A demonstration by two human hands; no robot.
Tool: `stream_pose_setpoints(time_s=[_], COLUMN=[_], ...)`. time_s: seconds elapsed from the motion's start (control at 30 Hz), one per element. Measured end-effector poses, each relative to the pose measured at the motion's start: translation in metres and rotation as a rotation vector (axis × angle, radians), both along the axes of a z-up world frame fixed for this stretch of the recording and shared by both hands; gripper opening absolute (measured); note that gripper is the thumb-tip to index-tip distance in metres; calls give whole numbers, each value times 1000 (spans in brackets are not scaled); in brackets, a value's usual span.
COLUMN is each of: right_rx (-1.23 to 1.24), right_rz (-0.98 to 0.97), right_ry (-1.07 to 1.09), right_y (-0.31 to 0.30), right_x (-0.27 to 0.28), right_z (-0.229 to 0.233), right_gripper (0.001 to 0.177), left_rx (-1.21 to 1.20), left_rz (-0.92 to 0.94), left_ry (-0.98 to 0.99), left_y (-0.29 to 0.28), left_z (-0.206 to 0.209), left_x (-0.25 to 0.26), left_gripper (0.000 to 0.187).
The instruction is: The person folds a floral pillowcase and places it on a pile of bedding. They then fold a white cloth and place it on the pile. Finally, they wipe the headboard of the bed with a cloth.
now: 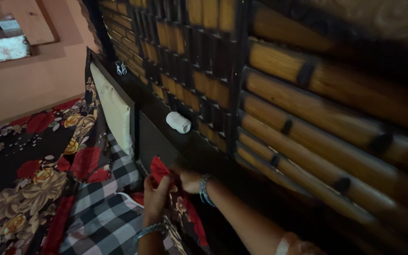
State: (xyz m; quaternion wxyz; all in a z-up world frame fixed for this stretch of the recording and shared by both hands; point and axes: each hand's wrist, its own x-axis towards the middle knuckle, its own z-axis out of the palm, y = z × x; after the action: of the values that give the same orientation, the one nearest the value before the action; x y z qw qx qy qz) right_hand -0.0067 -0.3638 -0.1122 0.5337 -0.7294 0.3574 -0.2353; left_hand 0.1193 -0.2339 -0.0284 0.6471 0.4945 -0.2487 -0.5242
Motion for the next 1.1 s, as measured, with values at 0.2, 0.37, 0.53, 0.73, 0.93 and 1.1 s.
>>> stream_pose_setpoints(time_s=[0.2,0.37,0.53,0.73,0.93,1.1], right_rx=[138,-362,-132,-26,-209,-356], right_rz=[-169,-128,-166,-1,37,-102], right_ry=[110,270,262,90,579,469], right_y=[11,38,43,29,30,51], right_x=[0,-1,-4,8,29,29], right_z=[6,47,60,-4,-31,-33], right_gripper=[40,29,37,43,34,31], left_rx=[5,-61,85,238,209,-105], left_rz=[-25,-57,-55,-89,-121,-238], left_ry=[-61,-103,-245,-160,-155,-49], left_y=[-3,-6,-2,25,31,43], left_z=[-10,-20,-15,6,5,-2], left_x=[7,12,18,25,40,50], left_gripper=[72,73,76,96,99,92])
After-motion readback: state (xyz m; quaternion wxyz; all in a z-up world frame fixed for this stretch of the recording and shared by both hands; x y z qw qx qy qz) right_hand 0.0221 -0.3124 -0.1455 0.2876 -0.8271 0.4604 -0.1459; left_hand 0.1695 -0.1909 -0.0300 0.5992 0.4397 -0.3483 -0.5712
